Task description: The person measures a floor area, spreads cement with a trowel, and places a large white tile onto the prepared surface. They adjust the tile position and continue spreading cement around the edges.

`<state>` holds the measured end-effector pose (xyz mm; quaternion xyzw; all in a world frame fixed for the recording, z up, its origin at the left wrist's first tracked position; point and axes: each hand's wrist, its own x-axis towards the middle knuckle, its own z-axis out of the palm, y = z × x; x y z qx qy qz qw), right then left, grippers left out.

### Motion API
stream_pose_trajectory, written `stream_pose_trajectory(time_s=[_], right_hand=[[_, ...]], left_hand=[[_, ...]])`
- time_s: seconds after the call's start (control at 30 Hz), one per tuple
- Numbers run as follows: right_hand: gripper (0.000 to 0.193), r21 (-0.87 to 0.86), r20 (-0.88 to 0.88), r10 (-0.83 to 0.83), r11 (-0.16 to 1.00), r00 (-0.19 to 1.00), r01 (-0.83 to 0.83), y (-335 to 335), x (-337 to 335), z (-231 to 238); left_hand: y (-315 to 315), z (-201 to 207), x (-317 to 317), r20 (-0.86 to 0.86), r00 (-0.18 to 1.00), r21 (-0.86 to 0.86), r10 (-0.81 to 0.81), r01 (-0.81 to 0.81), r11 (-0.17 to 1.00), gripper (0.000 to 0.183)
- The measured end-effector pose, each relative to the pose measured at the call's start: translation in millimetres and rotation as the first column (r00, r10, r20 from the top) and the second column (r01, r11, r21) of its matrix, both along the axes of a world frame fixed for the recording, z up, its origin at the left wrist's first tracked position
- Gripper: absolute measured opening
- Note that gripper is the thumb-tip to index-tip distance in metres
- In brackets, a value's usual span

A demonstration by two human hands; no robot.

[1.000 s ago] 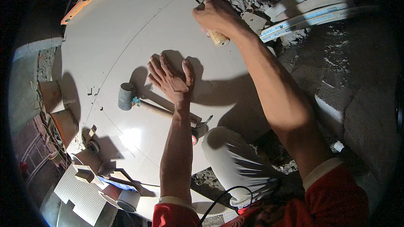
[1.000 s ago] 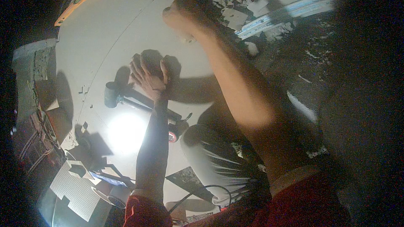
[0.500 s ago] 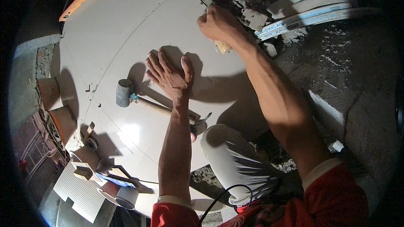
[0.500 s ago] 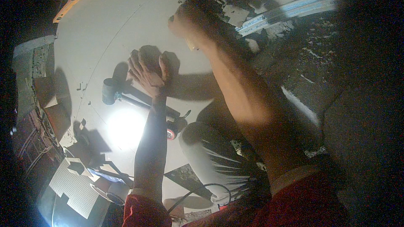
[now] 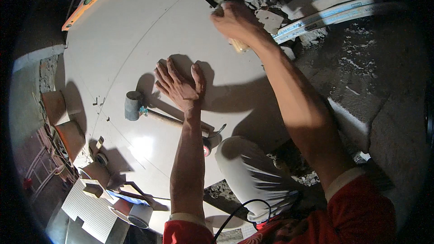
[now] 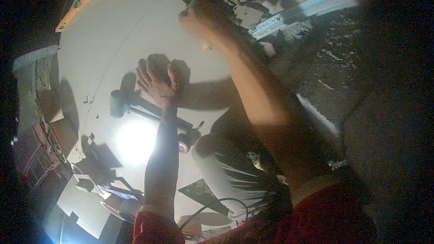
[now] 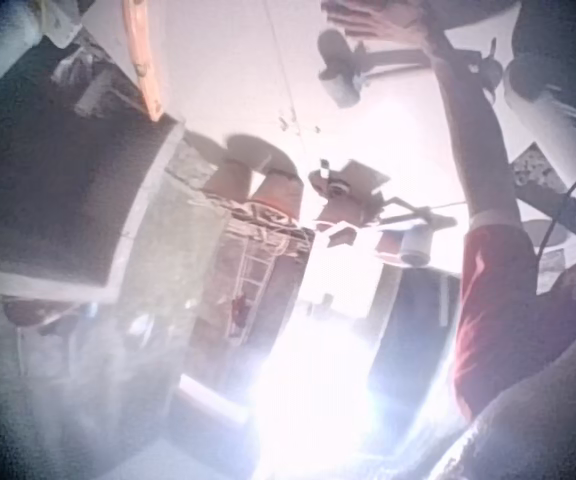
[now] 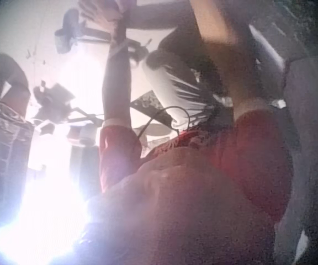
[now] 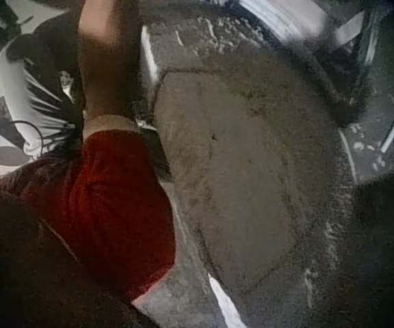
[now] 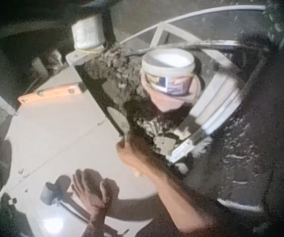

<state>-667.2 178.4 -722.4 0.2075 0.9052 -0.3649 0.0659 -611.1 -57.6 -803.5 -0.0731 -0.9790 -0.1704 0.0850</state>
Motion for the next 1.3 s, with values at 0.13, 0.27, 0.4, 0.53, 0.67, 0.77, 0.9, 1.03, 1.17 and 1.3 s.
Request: stream_pose_trajectory(time_s=[0.13,0.27,0.4,0.53,0.67,0.77,0.9,1.03,1.17,1.3], right_hand=[[0.042,-0.004,-0.055,0.224,0.975,0.973,-0.224,0,-13,-4],[0.043,0.013,-0.042,0.223,0.975,0.974,-0.222,5,-3,-11],[0.046,0.104,-0.147,-0.043,0.993,0.988,0.059,-3,21,-18],[0.047,-0.004,-0.114,-0.099,0.995,0.989,0.099,-4,20,-16],[0.044,0.169,-0.146,0.0,0.985,0.989,0.025,-7,9,-3],[0.043,0.021,-0.093,0.045,0.999,0.995,-0.043,-8,8,2],[0.044,-0.271,-0.024,-0.009,0.963,1.0,0.002,-7,-3,-4],[0.05,-0.535,0.032,-0.194,0.825,0.98,0.181,-1,-9,-13],[0.064,-0.205,-0.023,-0.176,0.964,0.984,0.168,1,28,-12],[0.065,-0.145,-0.015,0.001,0.989,1.0,-0.004,0,71,-24]], left_hand=[[0,1,0,0.013,1.0,-0.01,0.004,-0.003,1.0,0.082],[0,1,-1,0.01,1.0,-0.021,0.003,-0.003,1.0,0.082],[-1,0,0,0.03,0.999,-0.018,0.014,-0.014,1.0,0.081],[0,-1,-1,0.016,1.0,-0.022,0.018,-0.018,1.0,0.082],[0,1,-1,0.022,1.0,-0.031,0.008,-0.007,0.999,0.082],[0,2,0,0.031,0.999,-0.018,0.018,-0.018,1.0,0.082],[0,2,1,0.015,1.0,-0.013,0.008,-0.008,1.0,0.082],[1,1,0,0.01,1.0,-0.017,0.0,0.0,1.0,0.082],[1,2,0,0.013,1.0,-0.008,0.008,-0.008,1.0,0.081],[1,2,1,0.01,1.0,-0.052,-0.002,0.002,0.999,0.082]])
